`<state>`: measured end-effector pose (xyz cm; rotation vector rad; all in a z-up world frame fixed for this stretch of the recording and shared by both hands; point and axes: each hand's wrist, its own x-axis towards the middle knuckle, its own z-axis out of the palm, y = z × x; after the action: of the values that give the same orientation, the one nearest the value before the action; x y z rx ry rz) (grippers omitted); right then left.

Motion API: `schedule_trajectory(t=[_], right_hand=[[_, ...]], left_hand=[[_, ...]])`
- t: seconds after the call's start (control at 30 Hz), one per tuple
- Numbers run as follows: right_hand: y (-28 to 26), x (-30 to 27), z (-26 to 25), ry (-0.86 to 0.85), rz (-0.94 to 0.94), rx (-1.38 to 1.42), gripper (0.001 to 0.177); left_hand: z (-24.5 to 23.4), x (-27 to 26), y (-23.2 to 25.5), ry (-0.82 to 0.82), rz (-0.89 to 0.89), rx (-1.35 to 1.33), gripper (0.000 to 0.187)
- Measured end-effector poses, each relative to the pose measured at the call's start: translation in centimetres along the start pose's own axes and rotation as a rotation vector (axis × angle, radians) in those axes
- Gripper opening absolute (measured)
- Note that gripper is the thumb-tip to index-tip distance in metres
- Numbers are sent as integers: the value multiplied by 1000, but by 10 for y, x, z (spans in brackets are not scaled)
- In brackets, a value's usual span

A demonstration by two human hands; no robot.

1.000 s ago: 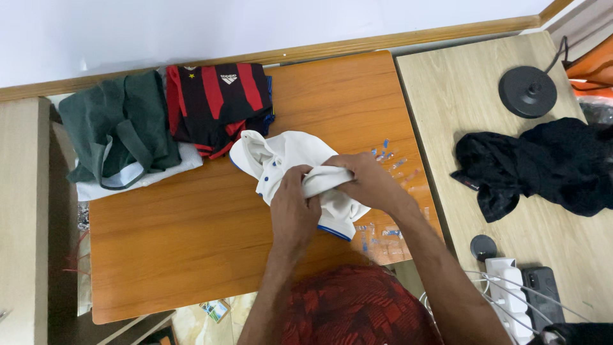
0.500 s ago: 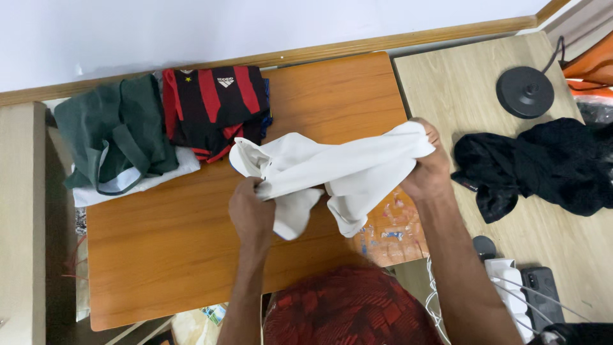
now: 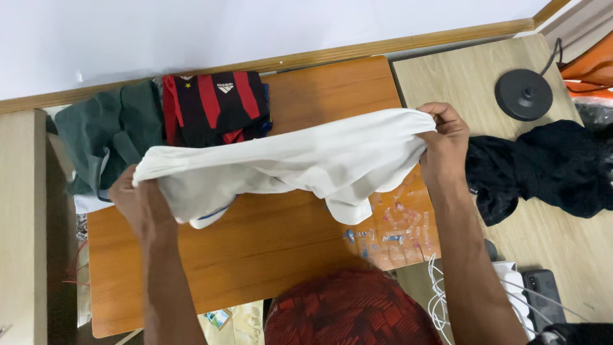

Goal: The person folds a red and black striped soccer jersey, a white polo shirt, and a black garment on a wooden table. Each item is smoothed, folded in half, then folded again into a compact rectangle and placed on a growing stack.

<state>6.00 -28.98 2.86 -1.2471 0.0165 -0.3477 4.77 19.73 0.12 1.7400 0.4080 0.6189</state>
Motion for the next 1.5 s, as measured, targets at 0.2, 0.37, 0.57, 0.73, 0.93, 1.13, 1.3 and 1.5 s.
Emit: schedule_trajectory(t=[0.2, 0.37, 0.57, 0.73, 0.93, 1.13, 1.3, 1.5], right_hand=[[-13, 12, -6, 97, -218, -494, 23], [-12, 13, -19, 87, -213, -529, 25], [27, 6, -40, 108, -24, -542, 20], [87, -12, -70, 177, 150, -82, 19], [141, -44, -104, 23, 348, -438, 20], [145, -64, -73, -284, 375, -1051, 49], [135, -77, -10, -488, 263, -1312, 102], [151, -84, 20, -842, 300, -1470, 125]], left_hand=[[-31, 25, 83, -217, 100, 424, 27], [-35, 20, 98, -276, 217, 457, 29], [-18, 0, 43, -364, 113, 135, 22], [5, -45, -14, -525, -149, 97, 32], [22, -110, -50, -1034, -301, 817, 102], [14, -135, -68, -1234, -250, 921, 150], [10, -153, -95, -982, 132, 1108, 115], [6, -148, -133, -757, 197, 1133, 65]])
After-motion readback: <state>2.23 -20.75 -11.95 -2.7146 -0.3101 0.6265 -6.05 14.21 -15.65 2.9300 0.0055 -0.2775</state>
